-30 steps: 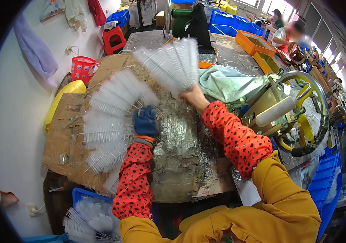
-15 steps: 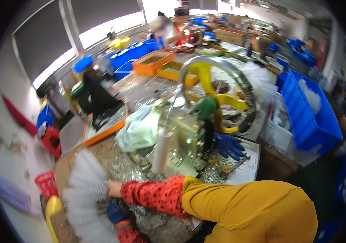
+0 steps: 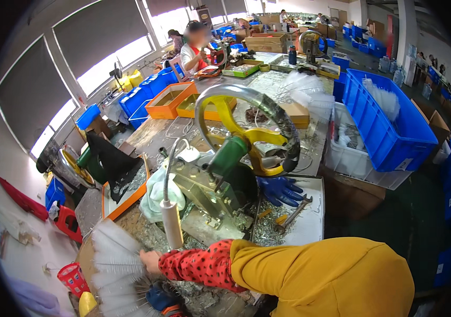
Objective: Operating a manual mechanical wheel stamping or crimping device to manufacture wire bottle brushes.
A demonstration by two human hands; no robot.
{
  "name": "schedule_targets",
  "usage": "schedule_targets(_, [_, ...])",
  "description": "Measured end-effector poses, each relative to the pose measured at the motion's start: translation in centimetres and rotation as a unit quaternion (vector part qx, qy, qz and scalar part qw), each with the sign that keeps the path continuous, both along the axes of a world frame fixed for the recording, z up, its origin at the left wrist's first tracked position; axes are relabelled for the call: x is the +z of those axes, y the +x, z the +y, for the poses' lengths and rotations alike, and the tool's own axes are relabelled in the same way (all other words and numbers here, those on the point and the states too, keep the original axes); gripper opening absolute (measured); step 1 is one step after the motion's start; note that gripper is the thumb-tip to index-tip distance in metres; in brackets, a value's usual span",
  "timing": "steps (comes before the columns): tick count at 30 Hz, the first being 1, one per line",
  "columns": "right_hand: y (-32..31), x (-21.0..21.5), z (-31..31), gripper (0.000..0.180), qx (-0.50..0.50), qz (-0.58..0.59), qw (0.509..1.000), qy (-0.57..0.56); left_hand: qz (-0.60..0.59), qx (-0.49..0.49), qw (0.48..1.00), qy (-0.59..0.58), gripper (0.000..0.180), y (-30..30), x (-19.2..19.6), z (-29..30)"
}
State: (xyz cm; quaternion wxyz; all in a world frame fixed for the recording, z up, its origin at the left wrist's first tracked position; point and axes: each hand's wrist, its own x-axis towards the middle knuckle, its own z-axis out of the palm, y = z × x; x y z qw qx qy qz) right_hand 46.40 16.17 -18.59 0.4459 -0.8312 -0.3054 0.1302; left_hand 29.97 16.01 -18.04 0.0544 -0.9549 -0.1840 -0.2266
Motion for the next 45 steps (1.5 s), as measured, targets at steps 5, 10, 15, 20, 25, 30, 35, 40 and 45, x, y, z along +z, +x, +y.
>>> schedule_targets(5, [3.8,0.1,-4.0,0.036,0.029,0.043,0.996,0.068,0.023,0.024,0.999,-0.038,0.028,0.3,-1.0,1.5])
schedule_targets(10, [1.7,0.5,-11.3,0.041,0.028,0.108,0.979,0.173,0.045,0.057,0.996,0.056,0.028,0.8,1.0,0.9])
schedule_targets(15, [-2.1,0.8,-15.1,0.054,0.054,0.088,0.952,0.29,-0.074,0.094,0.954,-0.275,0.044,0.4,4.6,-5.4])
schedule_targets(20, [-6.9,1.7,-20.2,0.074,0.142,0.295,0.919,0.219,-0.074,-0.033,0.955,-0.286,0.048,0.6,4.9,-14.4])
schedule_targets(25, [-6.9,3.2,-23.6,0.067,0.156,0.199,0.943,0.216,-0.061,-0.073,0.955,-0.281,0.051,1.5,4.6,-18.6])
schedule_targets(30, [-7.2,4.5,-20.7,0.045,0.129,0.179,0.91,0.352,-0.058,-0.09,0.957,-0.271,0.055,1.7,4.5,-19.7])
schedule_targets(35, [-11.1,2.8,-18.5,0.039,0.179,0.1,0.864,0.46,-0.07,-0.094,0.957,-0.264,0.059,0.7,4.5,-19.3])
schedule_targets(40, [-12.6,0.2,-20.6,0.024,0.228,0.211,0.901,0.302,-0.096,-0.078,0.957,-0.263,0.063,-2.2,4.1,-18.2])
schedule_targets(45, [-13.2,2.0,-22.4,0.049,0.325,0.141,0.903,0.244,-0.13,-0.037,0.954,-0.269,0.067,-5.6,3.8,-17.8])
